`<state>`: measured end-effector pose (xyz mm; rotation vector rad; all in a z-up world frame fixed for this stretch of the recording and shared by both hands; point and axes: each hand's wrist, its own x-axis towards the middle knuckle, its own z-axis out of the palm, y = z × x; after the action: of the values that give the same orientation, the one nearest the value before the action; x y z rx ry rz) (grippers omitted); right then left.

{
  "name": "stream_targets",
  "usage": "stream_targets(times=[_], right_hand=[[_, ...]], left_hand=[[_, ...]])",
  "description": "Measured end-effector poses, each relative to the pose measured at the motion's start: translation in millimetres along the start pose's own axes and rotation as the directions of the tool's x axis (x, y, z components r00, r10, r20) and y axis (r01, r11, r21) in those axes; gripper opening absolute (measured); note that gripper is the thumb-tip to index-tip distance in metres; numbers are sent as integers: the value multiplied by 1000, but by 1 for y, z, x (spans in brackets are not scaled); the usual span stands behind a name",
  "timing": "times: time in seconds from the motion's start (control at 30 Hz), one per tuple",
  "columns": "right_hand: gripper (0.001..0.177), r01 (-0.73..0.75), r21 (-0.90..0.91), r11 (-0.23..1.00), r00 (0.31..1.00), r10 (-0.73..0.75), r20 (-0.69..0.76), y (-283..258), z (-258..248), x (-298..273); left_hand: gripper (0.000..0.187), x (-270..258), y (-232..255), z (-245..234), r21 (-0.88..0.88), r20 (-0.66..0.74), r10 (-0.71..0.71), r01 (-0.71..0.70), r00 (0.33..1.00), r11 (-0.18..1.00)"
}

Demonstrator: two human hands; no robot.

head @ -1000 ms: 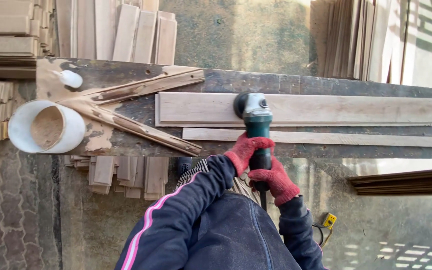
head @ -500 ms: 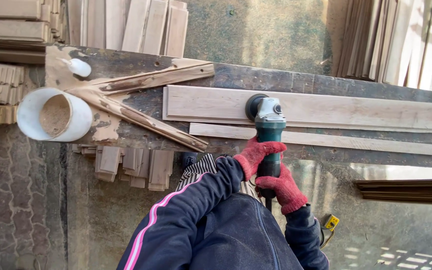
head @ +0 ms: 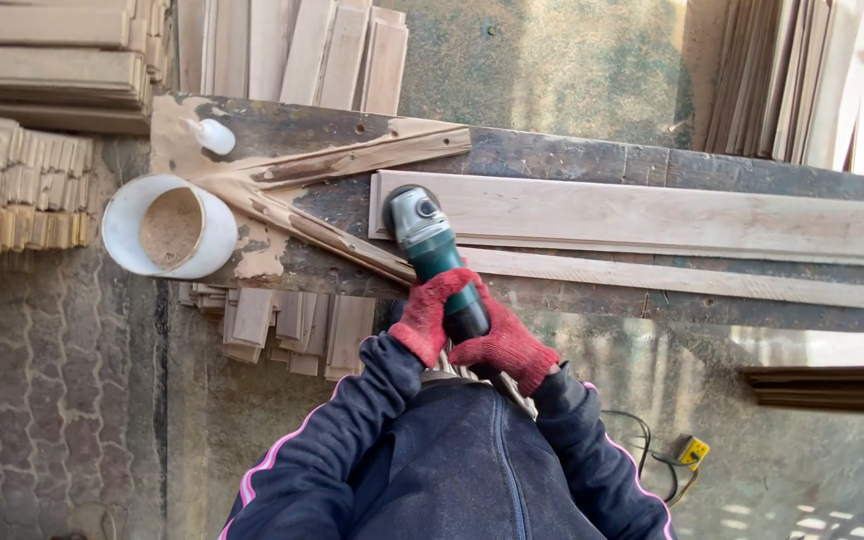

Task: Sanding the surface of wooden planks using an angle grinder equipped with a sanding disc.

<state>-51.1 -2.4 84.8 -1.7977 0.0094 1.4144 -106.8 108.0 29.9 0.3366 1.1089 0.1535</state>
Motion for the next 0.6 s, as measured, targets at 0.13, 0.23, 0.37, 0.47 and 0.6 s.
stream_targets(times=[0.13, 0.23, 0.37, 0.47, 0.6], right_hand=[[66, -9, -28, 1000, 1000, 9, 5, 12, -10, 4], [64, -22, 117, 993, 997, 31, -73, 14, -27, -8], [59, -19, 203, 979, 989, 48, -139, 43, -52, -8], [52, -17, 282, 959, 972, 82, -220, 48, -55, -15], [52, 38, 332, 942, 976, 36, -213, 41, -44, -16]], left_hand=[[41, -12, 7, 13, -2, 1, -29, 29, 1000, 1000], [46, 13, -26, 24, 4, 43, -62, 62, 997, 998], [49, 29, -57, 45, 61, 135, -128, 121, 983, 991], [47, 40, -73, 50, 106, 206, -169, 150, 964, 983], [44, 60, -78, 32, 177, 177, -212, 180, 961, 968]])
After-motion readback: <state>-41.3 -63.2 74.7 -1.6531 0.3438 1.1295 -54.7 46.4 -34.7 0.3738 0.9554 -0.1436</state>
